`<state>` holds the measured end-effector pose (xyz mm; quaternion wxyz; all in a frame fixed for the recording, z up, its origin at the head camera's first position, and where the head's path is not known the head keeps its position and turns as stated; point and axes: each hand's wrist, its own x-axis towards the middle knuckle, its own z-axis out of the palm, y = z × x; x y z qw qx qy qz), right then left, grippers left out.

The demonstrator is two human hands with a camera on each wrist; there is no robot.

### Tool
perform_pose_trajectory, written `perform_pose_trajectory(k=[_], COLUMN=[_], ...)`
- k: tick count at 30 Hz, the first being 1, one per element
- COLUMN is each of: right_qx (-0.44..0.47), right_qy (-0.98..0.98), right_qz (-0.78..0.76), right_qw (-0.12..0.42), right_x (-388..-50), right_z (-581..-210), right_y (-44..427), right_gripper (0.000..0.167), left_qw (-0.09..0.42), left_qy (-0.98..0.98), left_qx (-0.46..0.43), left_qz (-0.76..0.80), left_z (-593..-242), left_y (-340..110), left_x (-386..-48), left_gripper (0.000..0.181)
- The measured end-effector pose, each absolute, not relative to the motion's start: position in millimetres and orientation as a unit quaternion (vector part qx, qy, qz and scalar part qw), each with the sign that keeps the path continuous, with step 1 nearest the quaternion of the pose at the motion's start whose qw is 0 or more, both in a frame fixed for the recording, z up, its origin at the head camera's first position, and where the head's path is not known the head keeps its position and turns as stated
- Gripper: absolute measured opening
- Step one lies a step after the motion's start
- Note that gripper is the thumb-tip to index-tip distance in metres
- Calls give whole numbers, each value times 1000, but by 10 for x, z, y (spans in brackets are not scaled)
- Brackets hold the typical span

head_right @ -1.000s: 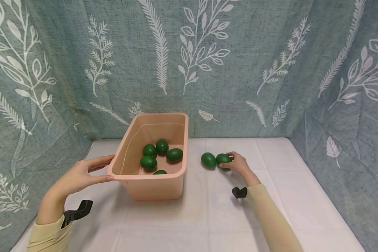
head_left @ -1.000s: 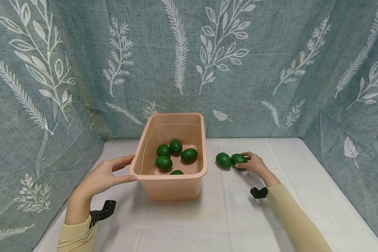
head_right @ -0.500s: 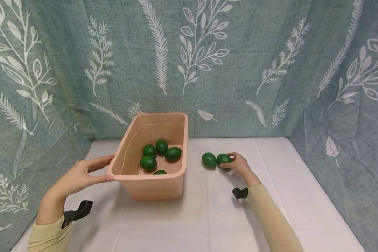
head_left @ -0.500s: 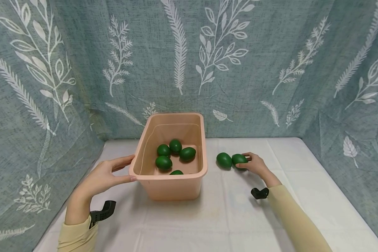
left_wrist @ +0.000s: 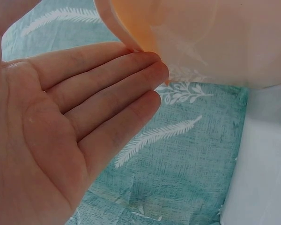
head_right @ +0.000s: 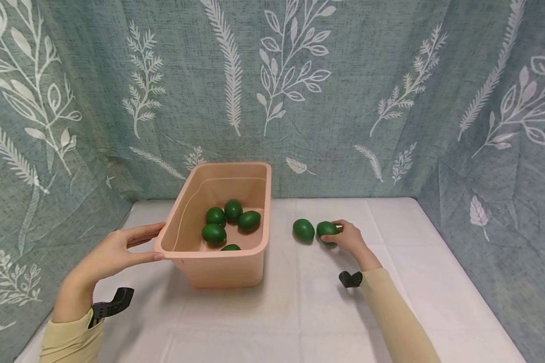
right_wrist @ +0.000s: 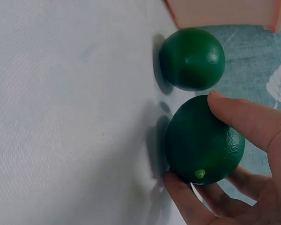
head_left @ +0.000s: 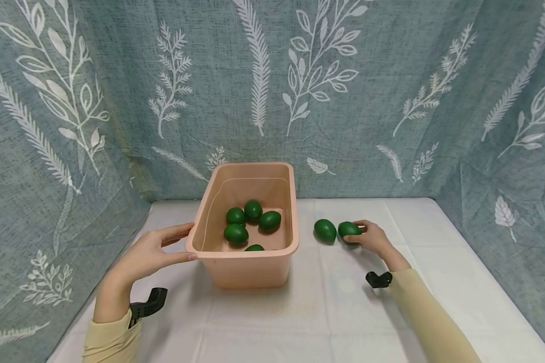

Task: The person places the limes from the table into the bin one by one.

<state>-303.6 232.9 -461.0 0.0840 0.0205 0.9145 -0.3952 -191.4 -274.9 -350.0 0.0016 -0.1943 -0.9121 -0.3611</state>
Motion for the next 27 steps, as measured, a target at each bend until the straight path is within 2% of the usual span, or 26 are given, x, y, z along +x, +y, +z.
perform_pose_trajectory(k=[8,27], right_qx=[18,-46], right_qy=[910,921], right_qz=[-405,-383], right_qw=[83,50], right_x=[-3002,-2920], right_z=[-4419,-3637], right_y=[2344,2095], right_gripper=[74,79], left_qw=[0,6], left_qy=[-911,-913], left_qx=[-193,-200], left_qz=[-364,-355], left_z=[-3494,-3489], left_y=[-2751,-2753], left_x=[-1914,-1925], left_gripper=[68,69])
